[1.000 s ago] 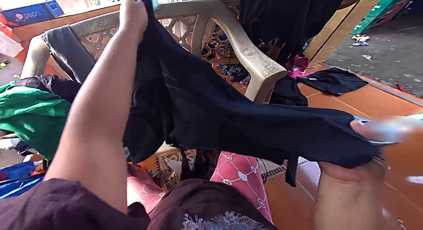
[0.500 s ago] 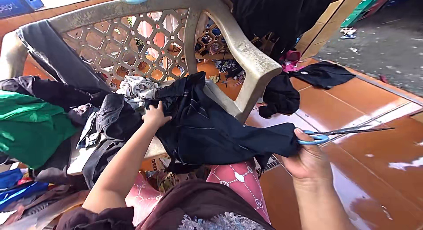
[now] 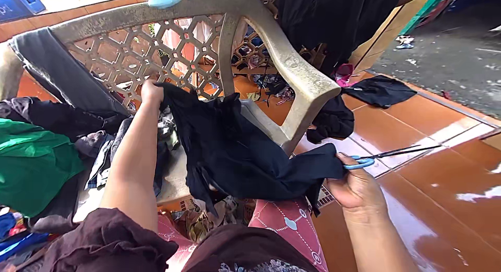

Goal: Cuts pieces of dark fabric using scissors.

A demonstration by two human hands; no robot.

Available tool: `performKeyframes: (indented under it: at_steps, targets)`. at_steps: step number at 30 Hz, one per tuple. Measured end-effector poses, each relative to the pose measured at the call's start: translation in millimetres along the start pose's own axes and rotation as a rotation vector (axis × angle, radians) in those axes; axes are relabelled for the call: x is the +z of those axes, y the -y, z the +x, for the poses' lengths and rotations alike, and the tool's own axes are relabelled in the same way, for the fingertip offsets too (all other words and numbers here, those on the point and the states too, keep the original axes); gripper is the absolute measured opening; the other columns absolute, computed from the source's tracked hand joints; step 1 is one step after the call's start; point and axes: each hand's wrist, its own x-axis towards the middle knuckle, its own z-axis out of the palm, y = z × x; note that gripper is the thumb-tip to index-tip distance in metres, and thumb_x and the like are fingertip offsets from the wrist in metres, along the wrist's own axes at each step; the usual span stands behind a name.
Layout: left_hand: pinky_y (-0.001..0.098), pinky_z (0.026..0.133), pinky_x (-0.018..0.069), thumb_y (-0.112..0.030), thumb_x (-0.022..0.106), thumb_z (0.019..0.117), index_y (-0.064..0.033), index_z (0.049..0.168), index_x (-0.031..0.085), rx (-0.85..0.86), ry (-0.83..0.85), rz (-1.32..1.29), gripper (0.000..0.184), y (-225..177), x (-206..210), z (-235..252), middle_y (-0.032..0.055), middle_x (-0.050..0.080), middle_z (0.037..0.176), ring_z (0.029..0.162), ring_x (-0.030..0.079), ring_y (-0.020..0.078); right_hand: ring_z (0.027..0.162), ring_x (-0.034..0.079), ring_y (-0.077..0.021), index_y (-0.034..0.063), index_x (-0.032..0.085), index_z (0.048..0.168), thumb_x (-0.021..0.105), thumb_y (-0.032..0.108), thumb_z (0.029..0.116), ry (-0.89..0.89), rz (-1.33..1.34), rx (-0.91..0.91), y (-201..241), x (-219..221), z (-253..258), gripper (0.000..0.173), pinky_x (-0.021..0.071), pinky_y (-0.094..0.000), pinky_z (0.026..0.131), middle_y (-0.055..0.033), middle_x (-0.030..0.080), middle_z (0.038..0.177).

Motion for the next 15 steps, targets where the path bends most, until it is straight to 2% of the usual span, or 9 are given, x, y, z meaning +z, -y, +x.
performKeyframes:
  at_steps: [1, 2, 4, 5, 7, 9, 12, 13, 15]
  targets:
    - [0.0515, 0.11, 0.0452, -0.008, 0.061, 0.096, 0.0127, 0.151, 0.028, 0.035, -0.134, -0.319, 0.067, -5, -1, 11, 0.033, 0.045, 0.147, 0.135, 0.051, 0.0376, 0.076, 0.07, -0.0076, 0.0092, 0.059, 0.094, 0.041, 0.005, 0.1056, -0.026, 0.012, -0.024, -1, 1, 4, 0.022, 0.0605, -0.0245, 0.071, -0.0004, 0.07, 0.082]
    - [0.0447, 0.112, 0.0453, -0.012, 0.06, 0.1002, 0.0024, 0.16, -0.002, 0.096, -0.178, -0.644, 0.087, -10, 1, 20, 0.0281, 0.03, 0.159, 0.141, 0.045, 0.0306, 0.08, 0.069, -0.0085, 0.0094, 0.057, 0.098, 0.04, 0.006, 0.1065, -0.044, 0.004, -0.045, -4, 1, 8, 0.019, 0.0601, -0.026, 0.075, -0.0006, 0.069, 0.086]
    - [0.0506, 0.12, 0.0354, -0.027, 0.063, 0.1012, -0.022, 0.16, -0.022, 0.156, -0.145, -0.959, 0.104, -17, 10, 20, 0.0155, 0.007, 0.17, 0.153, 0.026, 0.0255, 0.091, 0.067, -0.011, 0.0089, 0.052, 0.112, 0.042, 0.011, 0.1076, -0.062, -0.112, -0.055, -9, -6, 18, 0.011, 0.0588, -0.0313, 0.081, -0.0015, 0.065, 0.098]
    - [0.0547, 0.123, 0.0276, -0.033, 0.064, 0.0991, -0.0219, 0.16, -0.024, 0.163, -0.113, -0.899, 0.107, -15, 15, 14, 0.0144, -0.003, 0.171, 0.156, 0.015, 0.0259, 0.092, 0.066, -0.0116, 0.0086, 0.051, 0.118, 0.046, 0.012, 0.1067, -0.082, -0.2, -0.054, -13, -11, 24, 0.013, 0.0584, -0.0329, 0.08, -0.002, 0.065, 0.101]
    - [0.0621, 0.122, 0.0215, -0.038, 0.068, 0.0935, -0.0116, 0.162, -0.015, 0.12, -0.001, -0.595, 0.111, -3, 28, -7, 0.0261, -0.011, 0.168, 0.157, 0.005, 0.0393, 0.089, 0.065, -0.0085, 0.0077, 0.049, 0.123, 0.055, 0.014, 0.1047, -0.124, -0.393, -0.065, -23, -25, 33, 0.02, 0.058, -0.0303, 0.076, -0.0011, 0.062, 0.102]
    - [0.0676, 0.118, 0.0259, -0.029, 0.07, 0.0957, 0.0013, 0.161, 0.015, 0.092, 0.175, -0.281, 0.091, 5, 40, -41, 0.0382, 0.011, 0.162, 0.15, 0.019, 0.0531, 0.097, 0.057, -0.0095, 0.0017, 0.045, 0.133, 0.061, 0.016, 0.1023, -0.134, -0.574, -0.066, -33, -45, 39, 0.037, 0.0514, -0.0315, 0.083, -0.0056, 0.055, 0.112]
    - [0.0562, 0.105, 0.0481, -0.021, 0.061, 0.1018, 0.0029, 0.139, 0.055, 0.08, 0.487, -0.052, 0.045, 18, 64, -106, 0.0256, 0.06, 0.135, 0.123, 0.061, 0.0373, 0.098, 0.055, -0.009, -0.006, 0.045, 0.132, 0.067, 0.013, 0.098, -0.107, -0.796, -0.064, -46, -75, 42, 0.045, 0.0497, -0.0275, 0.087, -0.011, 0.054, 0.113]
    - [0.0499, 0.095, 0.0547, -0.02, 0.057, 0.104, 0.0023, 0.131, 0.061, 0.034, 0.615, -0.052, 0.035, 21, 71, -135, 0.0209, 0.067, 0.123, 0.108, 0.068, 0.0304, 0.1, 0.056, -0.0128, -0.0081, 0.045, 0.133, 0.069, 0.012, 0.0966, -0.102, -0.854, -0.035, -49, -84, 42, 0.048, 0.0498, -0.0312, 0.09, -0.0153, 0.056, 0.116]
    - [0.0434, 0.09, 0.0558, -0.019, 0.048, 0.1083, 0.0062, 0.128, 0.059, -0.108, 0.955, -0.117, 0.034, 26, 79, -194, 0.0189, 0.068, 0.116, 0.097, 0.068, 0.0248, 0.095, 0.055, -0.0151, -0.0081, 0.051, 0.127, 0.071, 0.012, 0.0952, -0.088, -0.952, 0.054, -56, -101, 38, 0.043, 0.0486, -0.0358, 0.086, -0.0153, 0.058, 0.109]
